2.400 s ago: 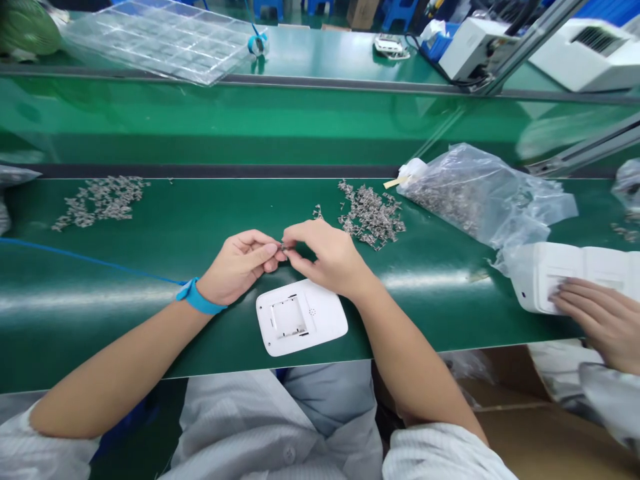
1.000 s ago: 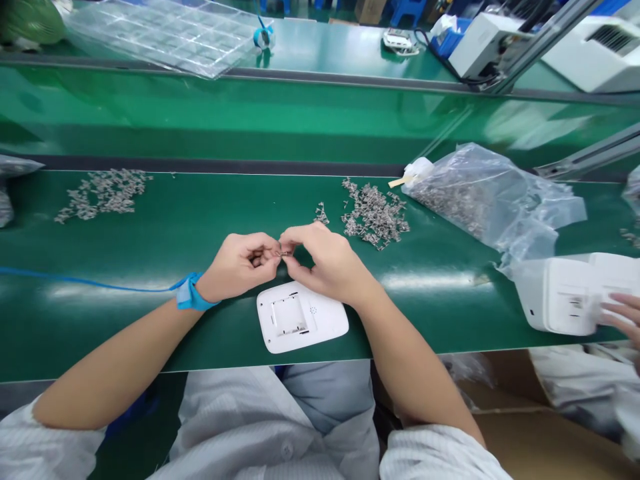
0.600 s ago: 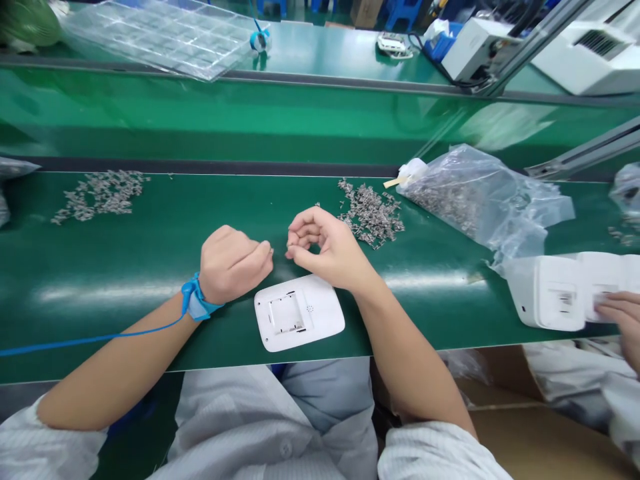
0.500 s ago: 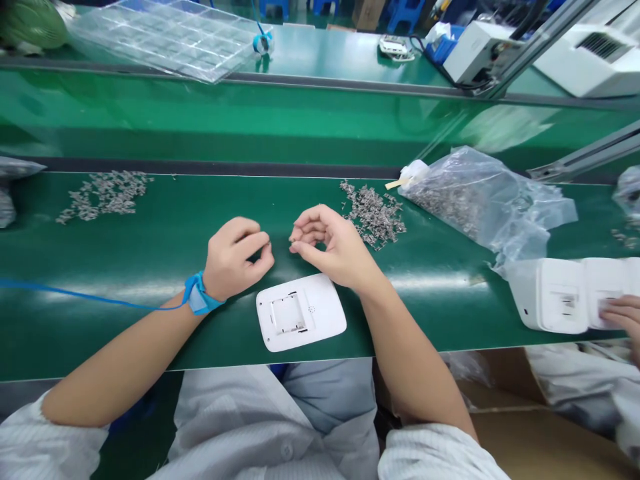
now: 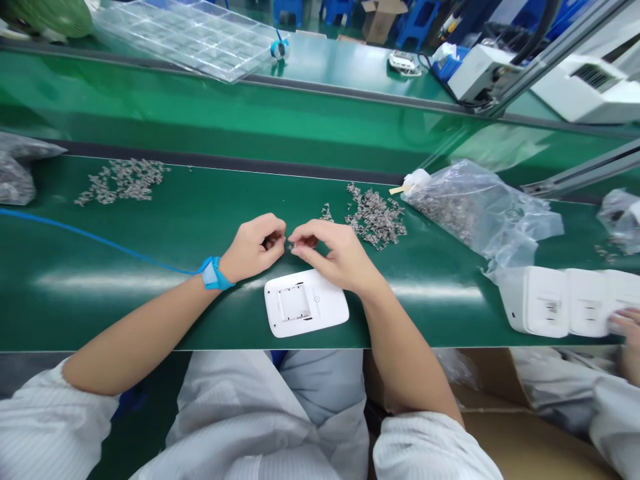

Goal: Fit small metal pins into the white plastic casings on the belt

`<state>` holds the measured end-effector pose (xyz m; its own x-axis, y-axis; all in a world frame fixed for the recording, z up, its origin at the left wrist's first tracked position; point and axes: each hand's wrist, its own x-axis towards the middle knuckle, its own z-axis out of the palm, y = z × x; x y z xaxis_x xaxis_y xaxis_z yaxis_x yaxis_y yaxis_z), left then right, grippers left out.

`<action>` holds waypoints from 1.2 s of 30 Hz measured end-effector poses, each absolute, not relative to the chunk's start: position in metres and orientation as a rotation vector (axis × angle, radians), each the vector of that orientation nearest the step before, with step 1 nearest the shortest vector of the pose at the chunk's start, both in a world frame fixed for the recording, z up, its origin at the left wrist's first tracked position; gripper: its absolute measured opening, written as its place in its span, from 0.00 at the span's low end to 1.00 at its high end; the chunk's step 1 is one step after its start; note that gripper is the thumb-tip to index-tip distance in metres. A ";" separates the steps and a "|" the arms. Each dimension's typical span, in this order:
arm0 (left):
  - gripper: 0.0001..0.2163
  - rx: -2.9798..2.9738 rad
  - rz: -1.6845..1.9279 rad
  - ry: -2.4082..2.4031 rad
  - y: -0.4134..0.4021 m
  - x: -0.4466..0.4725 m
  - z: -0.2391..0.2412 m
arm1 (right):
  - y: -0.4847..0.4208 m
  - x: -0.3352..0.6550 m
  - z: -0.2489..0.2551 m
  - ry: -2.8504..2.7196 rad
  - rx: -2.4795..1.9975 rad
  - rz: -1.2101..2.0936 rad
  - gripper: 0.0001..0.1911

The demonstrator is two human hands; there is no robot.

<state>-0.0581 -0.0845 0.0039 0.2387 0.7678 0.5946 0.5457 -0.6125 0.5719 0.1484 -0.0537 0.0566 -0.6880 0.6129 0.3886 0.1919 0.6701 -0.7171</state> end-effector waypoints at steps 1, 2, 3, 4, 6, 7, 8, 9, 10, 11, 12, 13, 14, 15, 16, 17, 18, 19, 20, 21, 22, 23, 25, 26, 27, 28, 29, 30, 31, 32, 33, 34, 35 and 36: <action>0.09 2.275 1.279 1.217 -0.085 -0.058 0.004 | -0.054 0.148 0.056 -2.235 -0.614 0.851 0.07; 0.10 2.289 1.239 1.205 -0.085 -0.058 0.003 | -0.055 0.147 0.056 -2.222 -0.601 0.822 0.06; 0.11 2.307 1.189 1.199 -0.085 -0.058 0.002 | -0.056 0.146 0.055 -2.219 -0.591 0.785 0.06; 0.11 2.324 1.139 1.199 -0.084 -0.058 0.001 | -0.056 0.145 0.054 -2.227 -0.596 0.736 0.05; 0.10 2.337 1.075 1.223 -0.082 -0.058 -0.001 | -0.056 0.143 0.052 -2.269 -0.649 0.624 0.06; 0.10 2.331 1.071 1.251 -0.081 -0.059 -0.002 | -0.056 0.143 0.052 -2.301 -0.693 0.571 0.07; 0.10 2.315 1.084 1.294 -0.078 -0.060 -0.004 | -0.055 0.142 0.052 -2.343 -0.746 0.527 0.07; 0.10 2.289 1.113 1.351 -0.076 -0.062 -0.005 | -0.054 0.142 0.053 -2.396 -0.811 0.502 0.07; 0.10 2.258 1.148 1.414 -0.073 -0.064 -0.006 | -0.052 0.142 0.055 -2.468 -0.895 0.506 0.07; 0.10 2.222 1.177 1.477 -0.070 -0.066 -0.007 | -0.050 0.142 0.058 -2.548 -0.993 0.533 0.06; 0.10 2.187 1.198 1.532 -0.067 -0.068 -0.007 | -0.048 0.141 0.061 -2.627 -1.094 0.570 0.06; 0.10 2.160 1.209 1.574 -0.065 -0.070 -0.007 | -0.047 0.139 0.065 -2.698 -1.183 0.608 0.06; 0.10 2.144 1.209 1.598 -0.064 -0.071 -0.008 | -0.045 0.137 0.068 -2.759 -1.249 0.644 0.06; 0.10 2.141 1.199 1.606 -0.064 -0.072 -0.008 | -0.044 0.134 0.071 -2.813 -1.285 0.675 0.06; 0.10 2.149 1.180 1.601 -0.064 -0.072 -0.008 | -0.043 0.130 0.073 -2.864 -1.294 0.700 0.07; 0.10 2.166 1.155 1.587 -0.064 -0.071 -0.008 | -0.042 0.126 0.073 -2.915 -1.288 0.717 0.07; 0.10 2.186 1.126 1.570 -0.065 -0.070 -0.008 | -0.041 0.122 0.073 -2.968 -1.284 0.731 0.06; 0.10 2.207 1.094 1.554 -0.066 -0.069 -0.009 | -0.039 0.117 0.072 -3.016 -1.278 0.732 0.04; 0.10 2.224 1.060 1.541 -0.068 -0.068 -0.009 | -0.038 0.113 0.070 -3.057 -1.267 0.720 0.04; 0.11 2.237 1.026 1.533 -0.069 -0.068 -0.009 | -0.037 0.110 0.069 -3.091 -1.249 0.699 0.05; 0.12 2.246 0.993 1.530 -0.070 -0.067 -0.008 | -0.036 0.108 0.068 -3.117 -1.225 0.673 0.07; 0.13 2.250 0.958 1.529 -0.071 -0.067 -0.007 | -0.036 0.108 0.069 -3.134 -1.200 0.642 0.07; 0.14 2.254 0.886 1.525 -0.074 -0.066 -0.004 | -0.037 0.109 0.072 -3.131 -1.160 0.565 0.07; 0.14 2.258 0.847 1.516 -0.077 -0.065 -0.001 | -0.040 0.112 0.076 -3.111 -1.148 0.522 0.07; 0.14 2.264 0.804 1.498 -0.080 -0.064 0.002 | -0.044 0.115 0.080 -3.085 -1.139 0.480 0.06; 0.13 2.275 0.758 1.466 -0.083 -0.063 0.005 | -0.049 0.119 0.084 -3.058 -1.131 0.449 0.07; 0.13 2.292 0.708 1.420 -0.086 -0.061 0.008 | -0.055 0.123 0.087 -3.037 -1.124 0.430 0.07; 0.12 2.312 0.655 1.361 -0.089 -0.060 0.012 | -0.062 0.127 0.090 -3.019 -1.106 0.426 0.06; 0.12 2.334 0.603 1.296 -0.092 -0.058 0.016 | -0.070 0.131 0.091 -3.004 -1.072 0.434 0.06; 0.11 2.355 0.554 1.230 -0.095 -0.058 0.019 | -0.077 0.134 0.091 -2.987 -1.024 0.451 0.06; 0.10 2.374 0.510 1.169 -0.097 -0.058 0.021 | -0.084 0.138 0.089 -2.965 -0.967 0.468 0.05; 0.09 2.388 0.474 1.121 -0.099 -0.058 0.023 | -0.090 0.140 0.086 -2.941 -0.907 0.479 0.05; 0.07 2.401 0.447 1.083 -0.099 -0.060 0.025 | -0.095 0.143 0.082 -2.918 -0.846 0.476 0.06; 0.05 2.413 0.427 1.054 -0.100 -0.061 0.026 | -0.099 0.145 0.078 -2.900 -0.790 0.460 0.06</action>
